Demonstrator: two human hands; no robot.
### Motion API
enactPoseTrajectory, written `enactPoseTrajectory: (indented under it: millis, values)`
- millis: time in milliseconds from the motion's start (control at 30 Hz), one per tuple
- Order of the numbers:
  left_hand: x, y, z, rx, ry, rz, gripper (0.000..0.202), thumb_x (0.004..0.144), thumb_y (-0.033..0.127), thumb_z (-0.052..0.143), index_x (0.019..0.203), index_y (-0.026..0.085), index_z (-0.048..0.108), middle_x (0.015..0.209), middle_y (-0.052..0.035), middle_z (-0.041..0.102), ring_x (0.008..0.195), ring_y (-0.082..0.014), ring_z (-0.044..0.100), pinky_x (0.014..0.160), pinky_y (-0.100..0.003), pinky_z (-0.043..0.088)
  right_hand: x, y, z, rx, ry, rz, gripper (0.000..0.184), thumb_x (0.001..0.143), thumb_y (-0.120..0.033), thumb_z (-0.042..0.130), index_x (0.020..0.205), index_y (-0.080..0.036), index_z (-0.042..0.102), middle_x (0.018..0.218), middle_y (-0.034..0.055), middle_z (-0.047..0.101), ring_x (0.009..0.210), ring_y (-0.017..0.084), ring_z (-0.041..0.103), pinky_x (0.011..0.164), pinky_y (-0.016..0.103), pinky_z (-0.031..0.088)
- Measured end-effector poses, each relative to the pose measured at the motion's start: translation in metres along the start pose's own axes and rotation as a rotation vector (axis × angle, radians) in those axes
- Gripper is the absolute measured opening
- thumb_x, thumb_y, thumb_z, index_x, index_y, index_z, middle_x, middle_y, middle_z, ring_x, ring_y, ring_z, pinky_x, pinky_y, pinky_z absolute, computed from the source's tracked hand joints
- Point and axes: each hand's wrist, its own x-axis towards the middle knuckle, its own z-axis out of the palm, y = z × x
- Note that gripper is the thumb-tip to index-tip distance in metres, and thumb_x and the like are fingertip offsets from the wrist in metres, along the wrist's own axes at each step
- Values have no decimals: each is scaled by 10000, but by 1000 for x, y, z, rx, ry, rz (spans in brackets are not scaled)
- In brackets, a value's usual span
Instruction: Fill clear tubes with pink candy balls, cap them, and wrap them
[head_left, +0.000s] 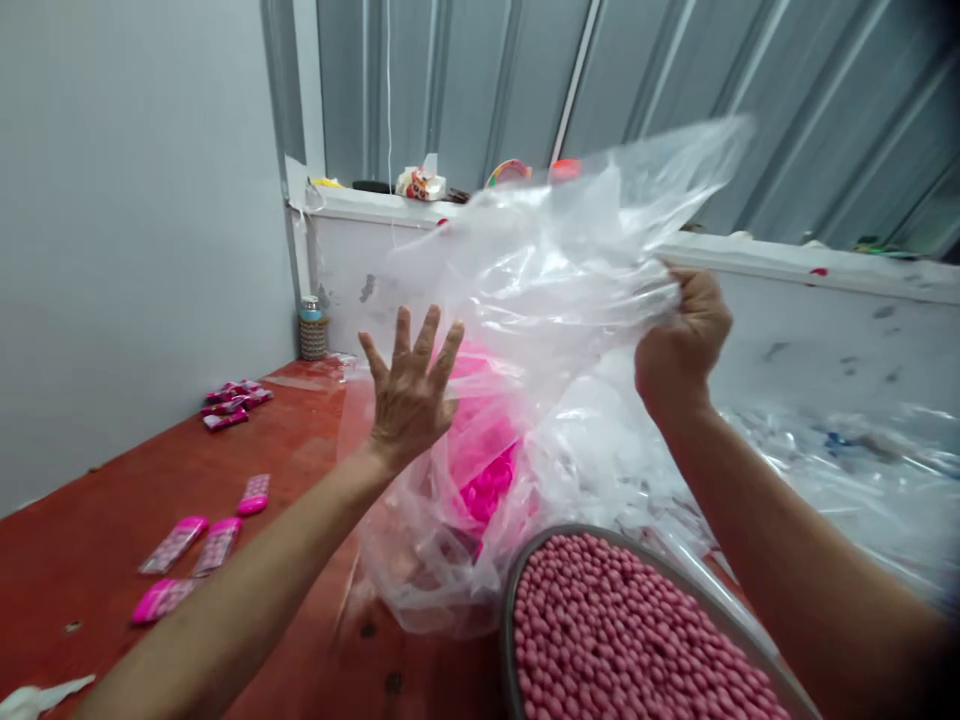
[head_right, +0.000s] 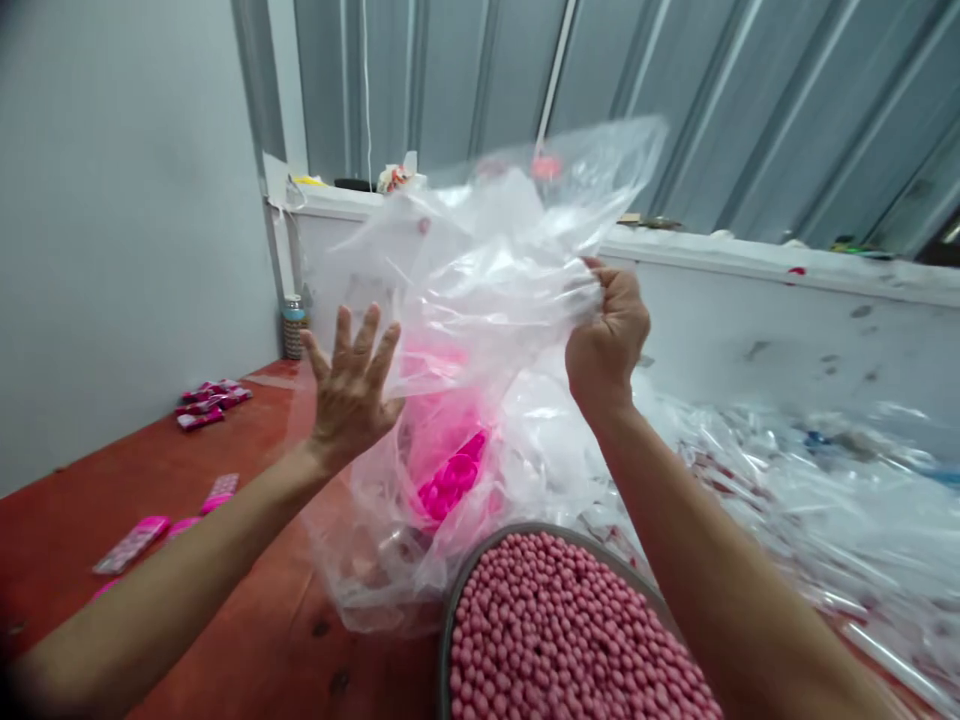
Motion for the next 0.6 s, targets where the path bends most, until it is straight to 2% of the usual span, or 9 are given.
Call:
enactPoseTrajectory:
  millis: [67,167,200,267,333,400,467,533,600]
  values:
    - [3,-7,-5,3,29,18,724,681,153,534,1344,245,257,1438,-57,187,1318,-300,29,1002,-532,-131,1,-9,-2,-24,-14,-22,125,781,-175,438,790,-151,560,787,-6,584,767,118,538,732,267,411]
    - [9,-17,-8,0,27,3,719,674,90,500,1341,225,270,1429,-67,216,1318,-292,60,1009,-534,-111,9,-12,1,-122,-195,27,136,793,-223,449,768,-147,558,685,-11,554,665,125,513,660,276,418]
    - [11,-20,-8,-2,23,-1,724,672,80,497,1344,217,264,1430,-71,211,1318,-293,62,1011,-535,-104,12,-11,3,-138,-212,6,143,805,-240,443,801,-153,557,705,-3,561,678,129,512,664,277,417]
    - [12,-23,-9,-2,29,-2,731,677,63,485,1351,213,246,1439,-71,181,1319,-290,49,1015,-537,-91,16,-9,12,-159,-146,-69,181,843,-245,385,913,-170,534,809,26,579,761,139,515,708,284,415]
    - [9,-23,-7,2,46,5,723,691,40,458,1355,223,234,1446,-69,146,1321,-283,29,1013,-546,-80,16,-6,25,-228,-165,-86,226,862,-207,318,983,-175,506,878,53,586,821,157,520,733,306,414]
    - [1,-24,-2,18,31,12,708,708,20,424,1355,233,231,1449,-77,123,1322,-281,9,1003,-564,-72,9,-2,43,-380,-401,-20,239,840,-161,341,1011,-176,507,884,70,603,832,193,543,717,342,421]
    - [-13,-26,8,45,-60,37,687,727,12,392,1352,251,234,1450,-78,116,1322,-274,-12,995,-577,-63,-4,2,61,-553,-701,64,276,797,-136,409,1048,-191,509,888,84,622,835,231,567,705,376,425]
    - [-30,-33,21,75,-219,54,663,748,22,368,1347,274,238,1452,-69,108,1321,-265,-34,992,-585,-44,-20,5,72,-646,-933,123,323,782,-159,454,1100,-202,496,948,107,623,882,262,572,728,411,422]
    - [-48,-44,32,94,-394,23,647,761,44,357,1347,287,233,1458,-48,70,1319,-267,-55,988,-596,-9,-34,6,73,-635,-1097,141,414,762,-238,528,1168,-198,458,1073,127,587,981,273,541,789,419,410]
